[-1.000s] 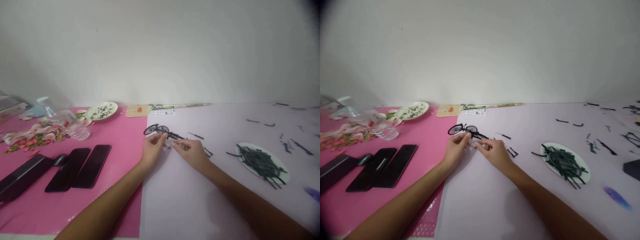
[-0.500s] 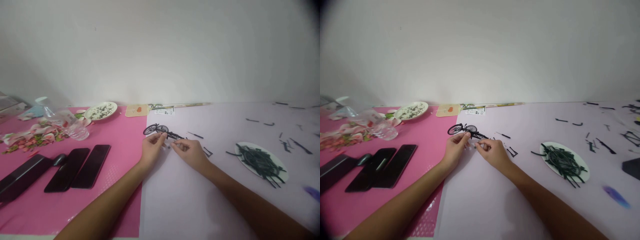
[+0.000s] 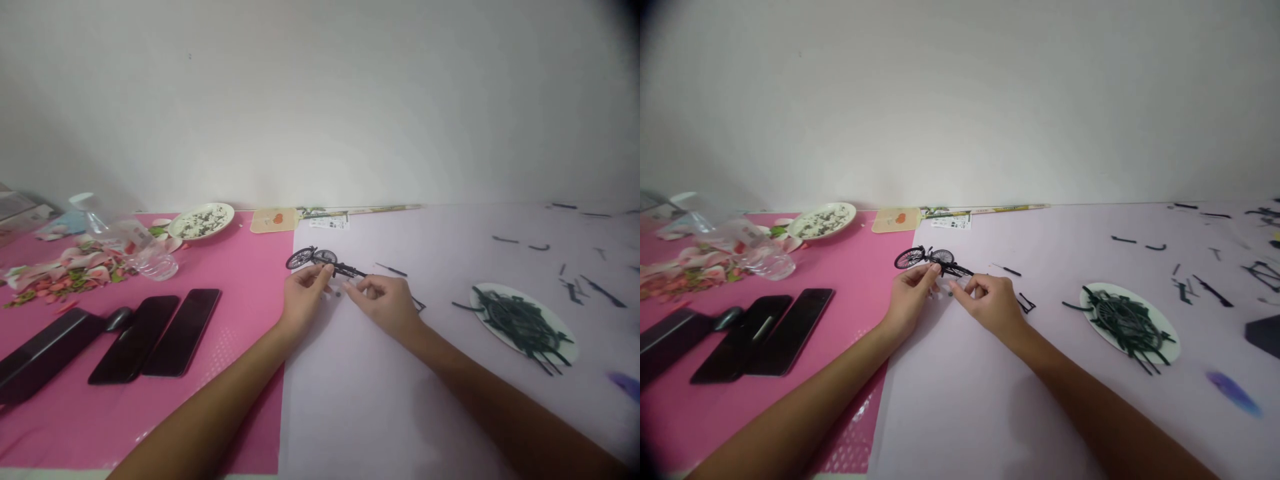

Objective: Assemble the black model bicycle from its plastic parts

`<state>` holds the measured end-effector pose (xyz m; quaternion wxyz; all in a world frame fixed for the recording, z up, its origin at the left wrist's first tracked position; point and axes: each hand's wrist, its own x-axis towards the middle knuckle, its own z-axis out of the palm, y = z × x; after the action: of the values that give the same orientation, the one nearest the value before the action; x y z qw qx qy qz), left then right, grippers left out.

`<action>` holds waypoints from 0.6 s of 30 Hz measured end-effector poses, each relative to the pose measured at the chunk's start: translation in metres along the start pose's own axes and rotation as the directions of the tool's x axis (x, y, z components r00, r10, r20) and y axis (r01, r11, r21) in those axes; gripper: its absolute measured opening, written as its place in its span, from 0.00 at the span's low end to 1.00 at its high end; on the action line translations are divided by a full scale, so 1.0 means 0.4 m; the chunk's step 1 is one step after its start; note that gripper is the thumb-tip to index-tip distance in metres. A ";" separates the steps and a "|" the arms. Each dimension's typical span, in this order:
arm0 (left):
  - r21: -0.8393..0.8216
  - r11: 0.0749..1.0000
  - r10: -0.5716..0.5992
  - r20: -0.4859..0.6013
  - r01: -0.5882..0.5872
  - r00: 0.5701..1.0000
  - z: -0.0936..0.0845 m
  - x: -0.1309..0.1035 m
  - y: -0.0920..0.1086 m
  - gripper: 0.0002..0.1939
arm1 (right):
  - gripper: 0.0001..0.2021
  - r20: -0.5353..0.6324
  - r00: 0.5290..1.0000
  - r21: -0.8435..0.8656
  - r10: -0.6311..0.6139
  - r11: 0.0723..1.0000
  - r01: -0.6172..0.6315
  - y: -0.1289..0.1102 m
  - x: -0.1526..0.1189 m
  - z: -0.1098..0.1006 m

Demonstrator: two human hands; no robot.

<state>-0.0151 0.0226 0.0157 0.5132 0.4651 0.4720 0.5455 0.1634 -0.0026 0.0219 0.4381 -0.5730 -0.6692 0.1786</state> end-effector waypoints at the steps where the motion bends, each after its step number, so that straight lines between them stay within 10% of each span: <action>1: -0.001 1.000 0.000 -0.004 0.000 1.000 0.000 0.000 0.000 0.21 | 0.22 -0.024 1.000 0.000 -0.018 1.000 0.018 0.000 0.000 -0.001; 18: 0.096 0.993 0.072 0.016 -0.073 0.997 0.002 -0.005 -0.010 0.20 | 0.08 0.014 0.976 -0.079 -0.217 0.973 0.218 0.016 0.012 -0.001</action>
<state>-0.0137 0.0207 0.0117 0.4730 0.5095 0.4772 0.5375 0.1679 0.0036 0.0191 0.4300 -0.5130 -0.7357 0.1039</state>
